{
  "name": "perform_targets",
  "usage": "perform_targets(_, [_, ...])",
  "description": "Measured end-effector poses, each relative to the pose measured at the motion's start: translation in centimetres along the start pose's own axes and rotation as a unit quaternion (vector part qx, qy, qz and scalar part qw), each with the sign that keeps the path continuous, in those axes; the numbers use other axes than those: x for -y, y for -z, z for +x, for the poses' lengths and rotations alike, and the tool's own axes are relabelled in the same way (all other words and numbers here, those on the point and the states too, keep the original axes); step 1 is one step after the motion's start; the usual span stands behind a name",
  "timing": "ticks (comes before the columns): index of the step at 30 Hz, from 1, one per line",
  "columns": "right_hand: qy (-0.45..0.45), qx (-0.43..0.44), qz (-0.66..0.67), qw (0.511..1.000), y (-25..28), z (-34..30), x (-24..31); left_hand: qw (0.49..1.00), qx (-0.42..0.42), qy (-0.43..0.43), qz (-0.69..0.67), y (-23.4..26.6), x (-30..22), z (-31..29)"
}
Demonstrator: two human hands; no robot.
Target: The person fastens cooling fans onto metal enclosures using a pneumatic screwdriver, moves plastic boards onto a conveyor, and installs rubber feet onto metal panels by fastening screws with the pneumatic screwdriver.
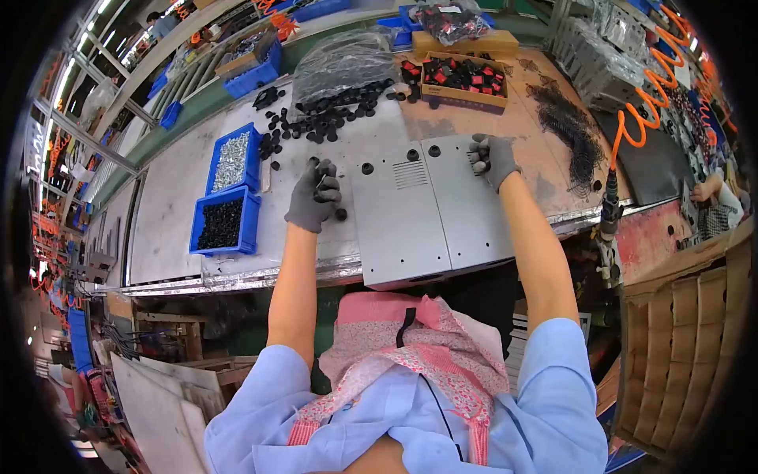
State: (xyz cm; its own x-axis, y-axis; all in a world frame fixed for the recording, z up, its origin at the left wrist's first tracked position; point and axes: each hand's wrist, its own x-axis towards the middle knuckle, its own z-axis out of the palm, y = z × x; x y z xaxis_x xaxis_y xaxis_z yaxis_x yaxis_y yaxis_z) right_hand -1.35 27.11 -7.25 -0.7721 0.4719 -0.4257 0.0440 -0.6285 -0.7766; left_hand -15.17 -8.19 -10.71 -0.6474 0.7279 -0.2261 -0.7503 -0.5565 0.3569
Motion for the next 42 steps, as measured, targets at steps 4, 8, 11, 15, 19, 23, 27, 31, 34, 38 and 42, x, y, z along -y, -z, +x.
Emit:
perform_targets(4, [0.042, -0.028, -0.09, 0.995, 1.5, 0.5, -0.2, 0.975, -0.196, -0.083, -0.07, -3.5, 0.5, -1.8])
perform_targets(8, [0.141, -0.105, -0.324, 0.93, 2.1, 1.1, 0.3, 0.986, -0.066, -0.102, 0.111, -0.4, -2.5, -4.1])
perform_targets(11, [0.303, -0.152, -0.576, 0.744, 5.1, 2.1, 0.7, 0.84, -0.17, -0.152, 0.493, -4.8, -0.8, -7.5])
perform_targets(15, [0.308, -0.182, -0.667, 0.653, 5.2, 1.8, -1.7, 0.644, -0.221, -0.086, 0.728, -4.9, 3.2, -10.0])
perform_targets(19, [0.379, -0.163, -0.729, 0.546, 3.4, 1.1, -2.3, 0.544, -0.155, -0.107, 0.818, -5.8, 7.4, -10.4])
perform_targets(23, [0.406, -0.101, -0.755, 0.505, 2.4, 1.1, -3.3, 0.538, -0.141, -0.075, 0.828, -4.9, 7.0, -9.6])
perform_targets(27, [0.424, -0.09, -0.716, 0.547, 1.5, -0.3, -3.4, 0.569, -0.137, -0.064, 0.808, -4.4, 6.5, -10.0])
perform_targets(31, [0.483, -0.019, -0.676, 0.555, 1.6, -1.1, -3.7, 0.646, -0.222, -0.116, 0.721, -5.3, 6.5, -10.8])
perform_targets(34, [0.474, -0.034, -0.678, 0.56, 2.2, -0.9, -3.1, 0.641, -0.223, -0.173, 0.714, -5.6, 7.2, -9.1])
perform_targets(38, [0.493, -0.097, -0.641, 0.58, 1.0, -2.6, -3.7, 0.558, -0.186, -0.217, 0.779, -8.5, 8.4, -8.1])
perform_targets(42, [0.5, -0.028, -0.538, 0.678, 1.3, -5.6, -6.4, 0.451, -0.11, -0.165, 0.87, -7.3, 11.2, -6.7])
